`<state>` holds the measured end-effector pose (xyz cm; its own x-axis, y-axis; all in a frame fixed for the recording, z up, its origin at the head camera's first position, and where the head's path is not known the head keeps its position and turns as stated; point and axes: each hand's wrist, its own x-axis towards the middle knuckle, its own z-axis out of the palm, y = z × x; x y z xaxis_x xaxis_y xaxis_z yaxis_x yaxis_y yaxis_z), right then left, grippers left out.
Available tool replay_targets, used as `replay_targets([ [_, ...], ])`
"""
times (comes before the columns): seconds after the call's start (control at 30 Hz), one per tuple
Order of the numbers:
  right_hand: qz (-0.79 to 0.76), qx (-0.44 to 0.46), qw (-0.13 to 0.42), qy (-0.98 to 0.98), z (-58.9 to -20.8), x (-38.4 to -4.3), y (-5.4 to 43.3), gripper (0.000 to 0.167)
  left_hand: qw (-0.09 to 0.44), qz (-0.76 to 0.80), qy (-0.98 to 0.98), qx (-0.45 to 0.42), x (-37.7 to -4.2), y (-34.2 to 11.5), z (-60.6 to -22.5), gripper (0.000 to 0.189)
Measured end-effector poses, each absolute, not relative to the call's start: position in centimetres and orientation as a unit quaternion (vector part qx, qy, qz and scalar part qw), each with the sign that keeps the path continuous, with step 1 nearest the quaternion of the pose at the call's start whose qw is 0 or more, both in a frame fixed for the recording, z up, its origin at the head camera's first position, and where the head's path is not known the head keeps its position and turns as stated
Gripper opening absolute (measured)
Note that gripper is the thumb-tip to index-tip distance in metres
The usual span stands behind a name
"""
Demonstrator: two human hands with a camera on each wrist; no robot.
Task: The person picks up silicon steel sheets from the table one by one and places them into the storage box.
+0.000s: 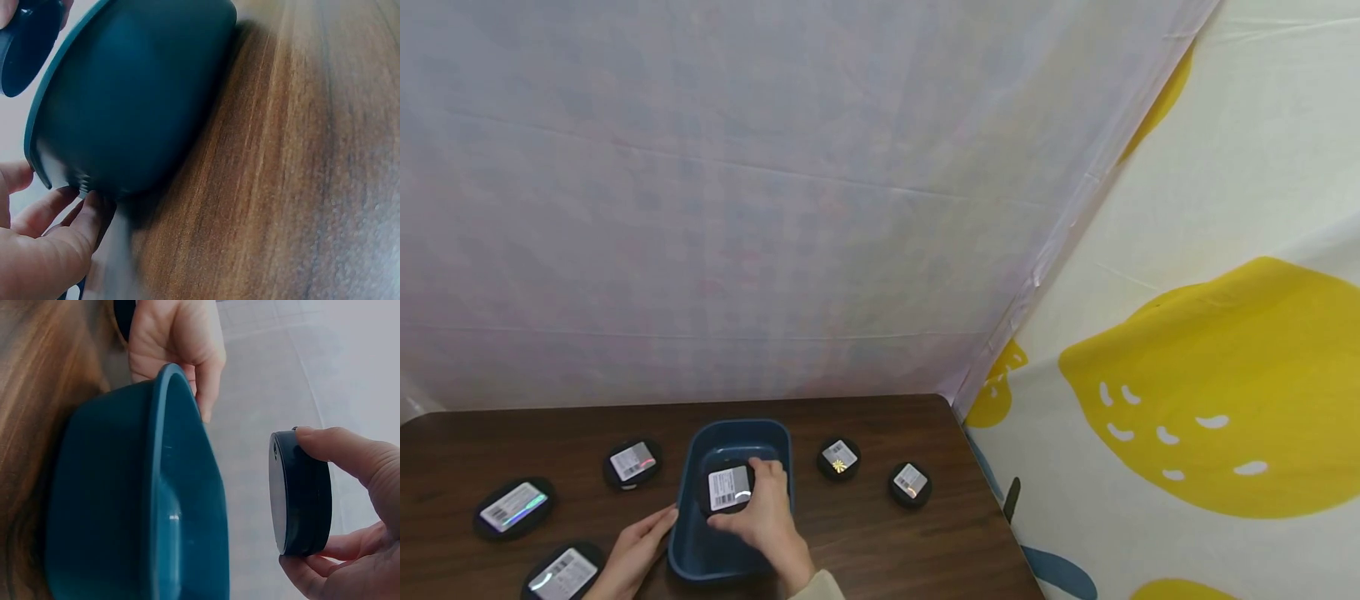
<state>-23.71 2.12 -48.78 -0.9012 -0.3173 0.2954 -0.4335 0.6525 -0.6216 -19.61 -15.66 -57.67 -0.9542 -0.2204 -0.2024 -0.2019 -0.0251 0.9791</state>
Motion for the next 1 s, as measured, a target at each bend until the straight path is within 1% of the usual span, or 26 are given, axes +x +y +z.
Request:
replay_targets([
  [0.37,0.353,0.207,0.064,-0.910,-49.8,-23.4,2.2,0.082,0.016,-0.709,-0.689,0.147,-19.6,-15.6,-57.8,0.052],
  [0.63,0.354,0.199,0.052,-0.912,-50.1,-23.2,2.2,0.082,0.008,-0.703,-0.694,0.154,-19.6,-15.6,-57.6,0.052],
  [1.0,0.343,0.211,0.067,-0.913,-51.1,-22.8,2.5,0.080,-0.001,-0.702,-0.695,0.159,-19.6,-15.6,-57.6,0.053],
])
